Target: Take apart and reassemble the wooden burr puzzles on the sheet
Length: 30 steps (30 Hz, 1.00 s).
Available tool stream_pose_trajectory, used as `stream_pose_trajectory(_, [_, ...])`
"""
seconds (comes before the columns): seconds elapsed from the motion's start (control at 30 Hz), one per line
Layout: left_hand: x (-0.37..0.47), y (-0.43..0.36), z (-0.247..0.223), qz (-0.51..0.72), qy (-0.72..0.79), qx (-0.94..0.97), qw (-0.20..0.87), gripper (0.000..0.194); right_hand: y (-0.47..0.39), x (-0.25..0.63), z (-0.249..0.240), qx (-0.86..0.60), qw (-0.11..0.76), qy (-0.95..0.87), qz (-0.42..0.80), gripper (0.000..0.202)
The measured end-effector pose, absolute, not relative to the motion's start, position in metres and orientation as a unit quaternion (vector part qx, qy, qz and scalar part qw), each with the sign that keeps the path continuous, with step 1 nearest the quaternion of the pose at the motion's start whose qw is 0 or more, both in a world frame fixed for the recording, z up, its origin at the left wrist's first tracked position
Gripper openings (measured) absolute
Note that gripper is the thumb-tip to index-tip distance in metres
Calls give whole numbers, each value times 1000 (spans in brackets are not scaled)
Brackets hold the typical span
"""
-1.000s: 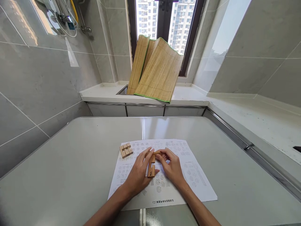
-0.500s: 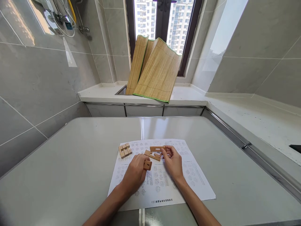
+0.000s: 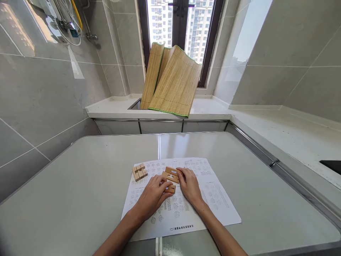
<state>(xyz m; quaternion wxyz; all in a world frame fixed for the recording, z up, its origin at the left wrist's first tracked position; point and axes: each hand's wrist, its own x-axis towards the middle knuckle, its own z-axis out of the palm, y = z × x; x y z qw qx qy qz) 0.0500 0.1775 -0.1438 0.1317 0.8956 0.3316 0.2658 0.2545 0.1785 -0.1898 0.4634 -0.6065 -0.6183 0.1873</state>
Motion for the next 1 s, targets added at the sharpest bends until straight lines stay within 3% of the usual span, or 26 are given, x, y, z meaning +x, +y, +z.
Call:
stream_pose_trajectory(0.23, [51, 177, -148, 279, 322, 891, 156, 34, 178, 252, -190, -612, 402, -664, 150, 34])
stream_pose_trajectory(0.5, [44, 185, -149, 284, 339, 877, 188, 78, 172, 249, -181, -573, 374, -711, 164, 33])
stream_pose_trajectory(0.67, [44, 185, -148, 274, 355, 874, 185, 74, 172, 249, -178, -557, 398, -704, 188, 33])
stream_pose_trajectory(1.0, [1, 170, -146, 282, 455, 841, 76, 62, 172, 249, -182, -564, 417, -690, 179, 22])
